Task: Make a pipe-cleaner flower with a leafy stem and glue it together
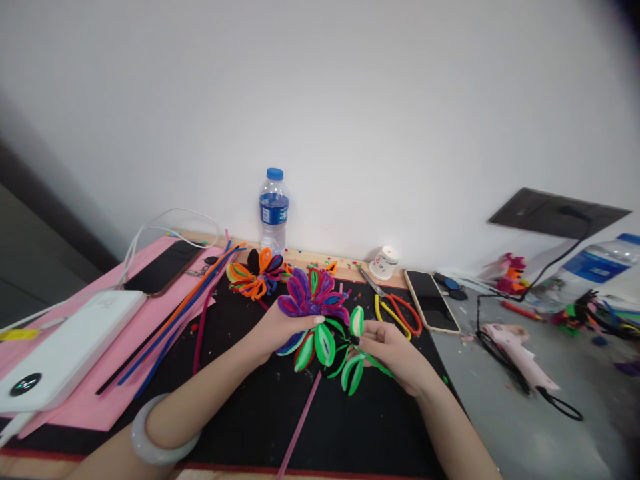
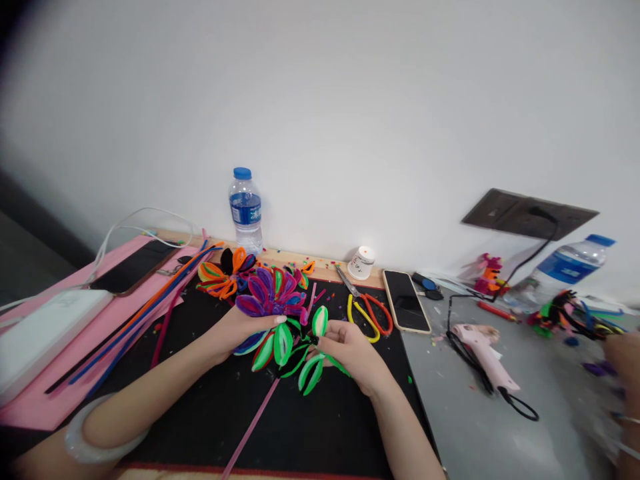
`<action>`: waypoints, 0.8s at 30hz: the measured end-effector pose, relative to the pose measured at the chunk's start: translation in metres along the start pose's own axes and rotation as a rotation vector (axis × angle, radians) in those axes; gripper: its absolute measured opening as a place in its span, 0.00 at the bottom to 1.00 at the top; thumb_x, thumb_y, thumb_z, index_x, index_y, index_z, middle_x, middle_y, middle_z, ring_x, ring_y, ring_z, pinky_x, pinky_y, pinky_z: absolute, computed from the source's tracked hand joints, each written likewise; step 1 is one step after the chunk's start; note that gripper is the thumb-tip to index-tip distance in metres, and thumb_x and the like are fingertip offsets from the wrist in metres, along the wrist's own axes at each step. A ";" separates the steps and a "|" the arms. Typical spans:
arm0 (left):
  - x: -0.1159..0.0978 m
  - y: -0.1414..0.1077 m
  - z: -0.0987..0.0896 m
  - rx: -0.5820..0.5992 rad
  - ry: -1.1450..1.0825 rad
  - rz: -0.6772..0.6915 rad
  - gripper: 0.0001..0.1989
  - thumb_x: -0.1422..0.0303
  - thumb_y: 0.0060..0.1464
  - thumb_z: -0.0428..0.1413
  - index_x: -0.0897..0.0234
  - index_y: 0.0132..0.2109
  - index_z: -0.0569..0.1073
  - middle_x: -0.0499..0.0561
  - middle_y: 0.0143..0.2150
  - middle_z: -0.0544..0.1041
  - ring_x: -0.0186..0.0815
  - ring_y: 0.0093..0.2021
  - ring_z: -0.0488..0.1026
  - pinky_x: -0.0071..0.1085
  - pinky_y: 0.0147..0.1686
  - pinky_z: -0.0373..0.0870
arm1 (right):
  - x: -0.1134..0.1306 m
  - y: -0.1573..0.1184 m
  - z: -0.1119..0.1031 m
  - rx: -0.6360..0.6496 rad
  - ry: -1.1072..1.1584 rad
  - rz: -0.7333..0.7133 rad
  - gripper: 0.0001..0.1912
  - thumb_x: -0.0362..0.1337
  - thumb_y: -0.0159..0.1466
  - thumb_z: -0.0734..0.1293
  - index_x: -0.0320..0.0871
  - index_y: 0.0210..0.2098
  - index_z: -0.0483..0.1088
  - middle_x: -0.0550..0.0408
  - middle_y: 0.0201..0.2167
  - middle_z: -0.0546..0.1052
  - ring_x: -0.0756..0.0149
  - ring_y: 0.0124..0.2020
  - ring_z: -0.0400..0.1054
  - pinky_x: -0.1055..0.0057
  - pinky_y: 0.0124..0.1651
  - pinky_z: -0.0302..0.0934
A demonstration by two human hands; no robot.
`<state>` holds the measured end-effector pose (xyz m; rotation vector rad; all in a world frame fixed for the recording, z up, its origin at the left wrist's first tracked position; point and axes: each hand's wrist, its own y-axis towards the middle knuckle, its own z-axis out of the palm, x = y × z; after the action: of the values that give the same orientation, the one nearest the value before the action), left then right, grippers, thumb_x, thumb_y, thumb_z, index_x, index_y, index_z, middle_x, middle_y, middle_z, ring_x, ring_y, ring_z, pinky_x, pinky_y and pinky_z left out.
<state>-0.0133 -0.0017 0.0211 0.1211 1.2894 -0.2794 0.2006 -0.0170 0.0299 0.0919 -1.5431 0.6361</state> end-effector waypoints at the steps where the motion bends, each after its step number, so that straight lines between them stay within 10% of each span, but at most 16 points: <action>1: 0.000 0.000 0.000 0.005 -0.005 -0.004 0.23 0.66 0.40 0.62 0.67 0.46 0.72 0.56 0.47 0.74 0.44 0.49 0.69 0.38 0.51 0.62 | 0.000 0.000 0.000 -0.003 0.006 0.001 0.15 0.42 0.55 0.66 0.37 0.37 0.70 0.52 0.27 0.74 0.67 0.30 0.70 0.76 0.29 0.60; 24: 0.000 0.000 -0.004 -0.010 -0.125 -0.143 0.20 0.67 0.41 0.62 0.65 0.45 0.73 0.55 0.49 0.73 0.45 0.47 0.71 0.35 0.46 0.67 | 0.004 -0.002 0.002 -0.137 0.068 0.065 0.17 0.51 0.56 0.63 0.41 0.28 0.67 0.56 0.23 0.72 0.69 0.25 0.68 0.72 0.32 0.62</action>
<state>-0.0174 -0.0006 0.0196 0.0028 1.1767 -0.3968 0.1987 -0.0183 0.0341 -0.0829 -1.5240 0.5774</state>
